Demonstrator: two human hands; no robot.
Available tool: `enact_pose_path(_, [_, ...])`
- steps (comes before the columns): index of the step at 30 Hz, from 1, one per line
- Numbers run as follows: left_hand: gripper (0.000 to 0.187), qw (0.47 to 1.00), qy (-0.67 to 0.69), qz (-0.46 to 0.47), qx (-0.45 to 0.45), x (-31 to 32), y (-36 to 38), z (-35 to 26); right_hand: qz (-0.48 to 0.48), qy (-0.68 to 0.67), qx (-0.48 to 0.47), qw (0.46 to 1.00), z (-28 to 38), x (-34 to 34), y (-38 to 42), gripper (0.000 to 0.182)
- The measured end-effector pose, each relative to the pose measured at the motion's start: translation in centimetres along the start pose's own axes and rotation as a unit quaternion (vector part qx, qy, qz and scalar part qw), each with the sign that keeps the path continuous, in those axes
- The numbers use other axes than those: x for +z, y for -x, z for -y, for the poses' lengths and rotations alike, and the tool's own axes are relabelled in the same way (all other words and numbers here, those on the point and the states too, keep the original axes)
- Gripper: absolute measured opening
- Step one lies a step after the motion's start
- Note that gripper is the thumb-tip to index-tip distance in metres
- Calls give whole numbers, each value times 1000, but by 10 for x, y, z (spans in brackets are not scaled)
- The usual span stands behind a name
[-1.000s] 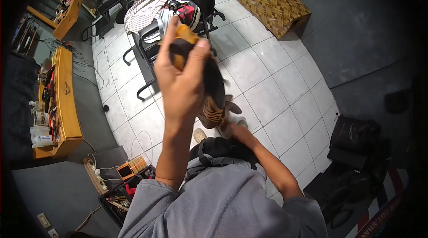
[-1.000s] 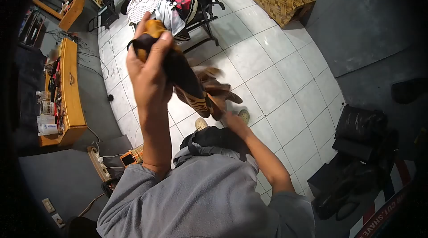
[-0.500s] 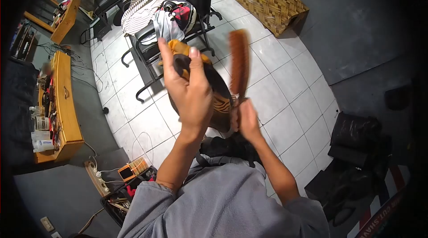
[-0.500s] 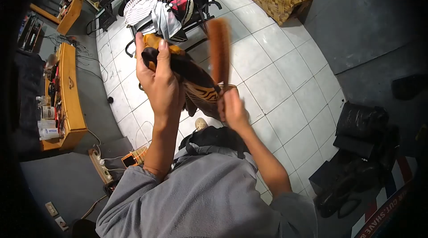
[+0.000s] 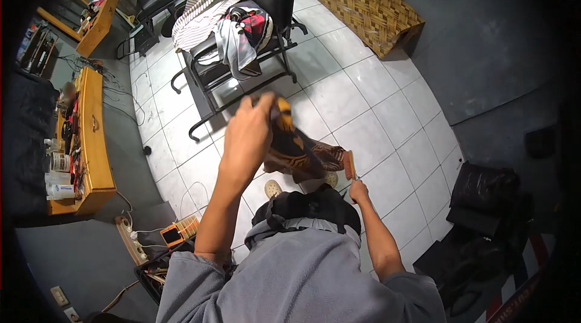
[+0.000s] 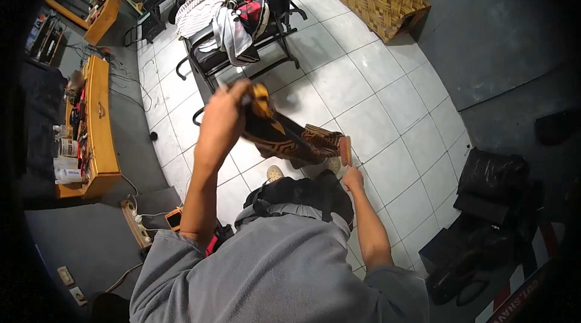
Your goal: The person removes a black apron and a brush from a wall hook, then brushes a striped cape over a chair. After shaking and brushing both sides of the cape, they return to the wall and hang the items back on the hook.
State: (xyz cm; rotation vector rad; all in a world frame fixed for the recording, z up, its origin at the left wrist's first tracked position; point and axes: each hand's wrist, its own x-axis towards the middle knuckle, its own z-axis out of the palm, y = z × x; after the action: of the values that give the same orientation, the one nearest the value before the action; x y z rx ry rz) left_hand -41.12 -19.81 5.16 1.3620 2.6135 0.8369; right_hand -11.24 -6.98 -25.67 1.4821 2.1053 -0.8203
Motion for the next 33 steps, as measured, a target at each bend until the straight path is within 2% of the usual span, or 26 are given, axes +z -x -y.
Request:
enact_pose_path(1, [21,997,-49,64,-22,17,3,13,-53,-22,-25,998,-6,3,-6,24])
enact_pose_path(2, [17,991,-50,113,-55,29,5,19,37,-78,0,996,-6,0,-12,30])
enact_pose_path(3, [24,984,-98,143,-52,48,10,34,38,-82,2,996,-4,2,-14,30])
enact_pose_path(4, [33,978,-78,189,-44,58,10,38,77,-240,43,967,-4,5,-16,35])
enact_pose_path(5, [43,969,-56,236,-38,66,11,40,113,-391,83,910,-4,8,-17,40])
enact_pose_path(7, [70,960,-3,274,-50,53,10,18,107,-404,65,906,16,-5,-2,38])
enact_pose_path(8, [75,942,-8,331,-64,47,9,12,98,-408,32,907,24,-12,6,38])
enact_pose_path(9, [75,941,-10,333,-63,38,6,6,89,-412,0,907,32,-19,14,38])
enact_pose_path(11, [77,863,29,505,-9,23,0,-2,74,-384,-19,920,43,-27,24,38])
enact_pose_path(12, [60,879,-5,474,49,32,2,8,43,-397,-61,915,48,-29,28,37])
enact_pose_path(13, [60,879,-5,475,50,37,3,16,12,-408,-102,907,60,-38,39,36])
enact_pose_path(15, [43,912,133,387,28,42,3,27,3,-431,-127,894,86,-62,66,32])
enact_pose_path(16, [31,929,165,328,37,28,1,16,-7,-485,-187,855,101,-73,80,30])
enact_pose_path(17, [31,927,249,278,44,28,-1,14,-17,-534,-244,809,114,-81,95,28])
enact_pose_path(18, [30,926,291,240,6,18,-1,5,-15,-524,-283,804,124,-88,110,26])
enact_pose_path(19, [30,921,332,200,-30,5,-2,-9,-14,-511,-323,796,132,-94,121,24])
enact_pose_path(21, [28,893,444,70,-20,-13,2,-29,-10,-488,-364,793,140,-88,124,22])
enact_pose_path(22, [26,869,486,78,-45,-20,-2,-27,-27,-429,-408,805,140,-75,114,23])
enact_pose_path(23, [25,842,539,23,-10,-31,-3,-34,-43,-368,-449,813,139,-62,103,24])
enact_pose_path(24, [22,836,541,-81,-49,-43,-1,-43,-43,-304,-434,847,132,-54,92,22])
enact_pose_path(26, [27,750,610,-225,-119,-70,-4,-57,-11,-108,-374,921,89,-5,40,21])
enact_pose_path(27, [34,754,601,-247,-96,-81,-3,-51,76,-25,-230,970,77,-8,36,26])
enact_pose_path(30, [32,749,570,-301,-154,-85,-1,-52,147,219,-177,948,26,26,-7,31])
enact_pose_path(31, [31,744,554,-325,-183,-86,-1,-52,104,184,-179,961,21,22,-9,28])
enact_pose_path(32, [30,768,564,-263,-153,-76,1,-42,73,127,-179,973,21,17,-17,27])
enact_pose_path(33, [30,759,592,-232,-140,-63,0,-31,42,69,-177,981,24,9,-25,27])
